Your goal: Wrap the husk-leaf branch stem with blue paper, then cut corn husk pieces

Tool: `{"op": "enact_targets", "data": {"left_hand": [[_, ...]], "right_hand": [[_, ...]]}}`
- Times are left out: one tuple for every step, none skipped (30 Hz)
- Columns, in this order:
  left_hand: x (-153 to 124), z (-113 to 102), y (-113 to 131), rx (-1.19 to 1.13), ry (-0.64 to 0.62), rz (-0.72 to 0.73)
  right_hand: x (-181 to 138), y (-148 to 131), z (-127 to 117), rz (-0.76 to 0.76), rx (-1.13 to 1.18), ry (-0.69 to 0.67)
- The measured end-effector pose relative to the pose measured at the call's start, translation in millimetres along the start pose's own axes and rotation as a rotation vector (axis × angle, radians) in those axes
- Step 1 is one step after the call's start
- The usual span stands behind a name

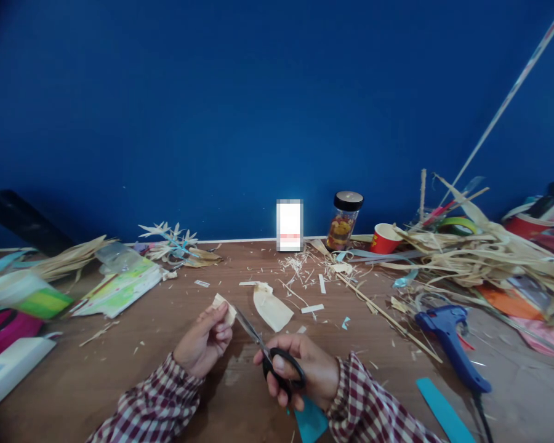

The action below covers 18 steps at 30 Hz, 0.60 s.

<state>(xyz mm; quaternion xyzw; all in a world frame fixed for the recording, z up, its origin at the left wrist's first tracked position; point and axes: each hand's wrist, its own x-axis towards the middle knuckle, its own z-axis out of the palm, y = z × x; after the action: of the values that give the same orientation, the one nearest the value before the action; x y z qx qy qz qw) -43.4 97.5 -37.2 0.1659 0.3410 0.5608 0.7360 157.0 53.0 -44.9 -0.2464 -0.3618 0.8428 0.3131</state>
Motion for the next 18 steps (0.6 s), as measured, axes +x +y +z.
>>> {"op": "enact_targets", "data": {"left_hand": [[-0.2, 0.3, 0.0, 0.022, -0.001, -0.002], [-0.1, 0.5, 0.0, 0.044, 0.0, 0.001], [0.2, 0.6, 0.2, 0.064, 0.005, 0.008], [0.6, 0.6, 0.4, 0.081, 0.011, 0.016], [1.2, 0.5, 0.6, 0.096, 0.016, 0.022], [1.8, 0.4, 0.9, 0.111, 0.019, 0.026], [2.2, 0.4, 1.2, 0.125, 0.02, 0.027], [2.6, 0.4, 1.5, 0.137, 0.02, 0.028], [2.8, 0.6, 1.8, 0.144, 0.021, 0.033], [2.8, 0.8, 2.1, 0.15, 0.021, 0.039], [2.7, 1.2, 2.3, 0.154, 0.022, 0.045], [2.4, 1.6, 2.5, 0.156, 0.022, 0.049], [2.2, 1.9, 2.6, 0.157, 0.02, 0.051], [1.9, 2.2, 2.7, 0.157, 0.018, 0.052], [1.6, 2.4, 2.8, 0.156, 0.017, 0.054], [1.5, 2.5, 2.8, 0.154, 0.017, 0.056], [1.3, 2.5, 2.8, 0.153, 0.018, 0.058], [1.2, 2.3, 2.8, 0.153, 0.018, 0.057]], "right_hand": [[0.2, 0.1, -0.3, -0.004, 0.003, -0.001], [0.4, 0.2, -0.5, -0.005, 0.004, -0.002], [0.5, 0.2, -0.7, -0.006, 0.004, -0.003], [0.6, 0.2, -0.8, -0.005, 0.002, -0.004], [0.6, 0.0, -0.9, -0.004, -0.001, -0.004], [0.5, -0.2, -1.0, -0.004, -0.005, -0.002], [0.4, -0.4, -1.1, -0.004, -0.01, 0.002], [0.2, -0.8, -1.3, -0.003, -0.015, 0.006], [-0.1, -1.2, -1.3, -0.002, -0.02, 0.008], [-0.3, -1.6, -1.4, -0.001, -0.025, 0.009], [-0.6, -2.0, -1.3, -0.001, -0.03, 0.01], [-0.8, -2.4, -1.0, -0.001, -0.033, 0.013], [-1.0, -2.7, -0.7, -0.002, -0.035, 0.018], [-1.2, -3.1, -0.2, -0.002, -0.036, 0.025], [-1.2, -3.4, 0.3, -0.001, -0.036, 0.033], [-1.2, -3.6, 0.8, -0.001, -0.037, 0.039], [-1.1, -3.7, 1.2, -0.001, -0.039, 0.043], [-1.1, -3.8, 1.4, -0.003, -0.041, 0.044]]}}
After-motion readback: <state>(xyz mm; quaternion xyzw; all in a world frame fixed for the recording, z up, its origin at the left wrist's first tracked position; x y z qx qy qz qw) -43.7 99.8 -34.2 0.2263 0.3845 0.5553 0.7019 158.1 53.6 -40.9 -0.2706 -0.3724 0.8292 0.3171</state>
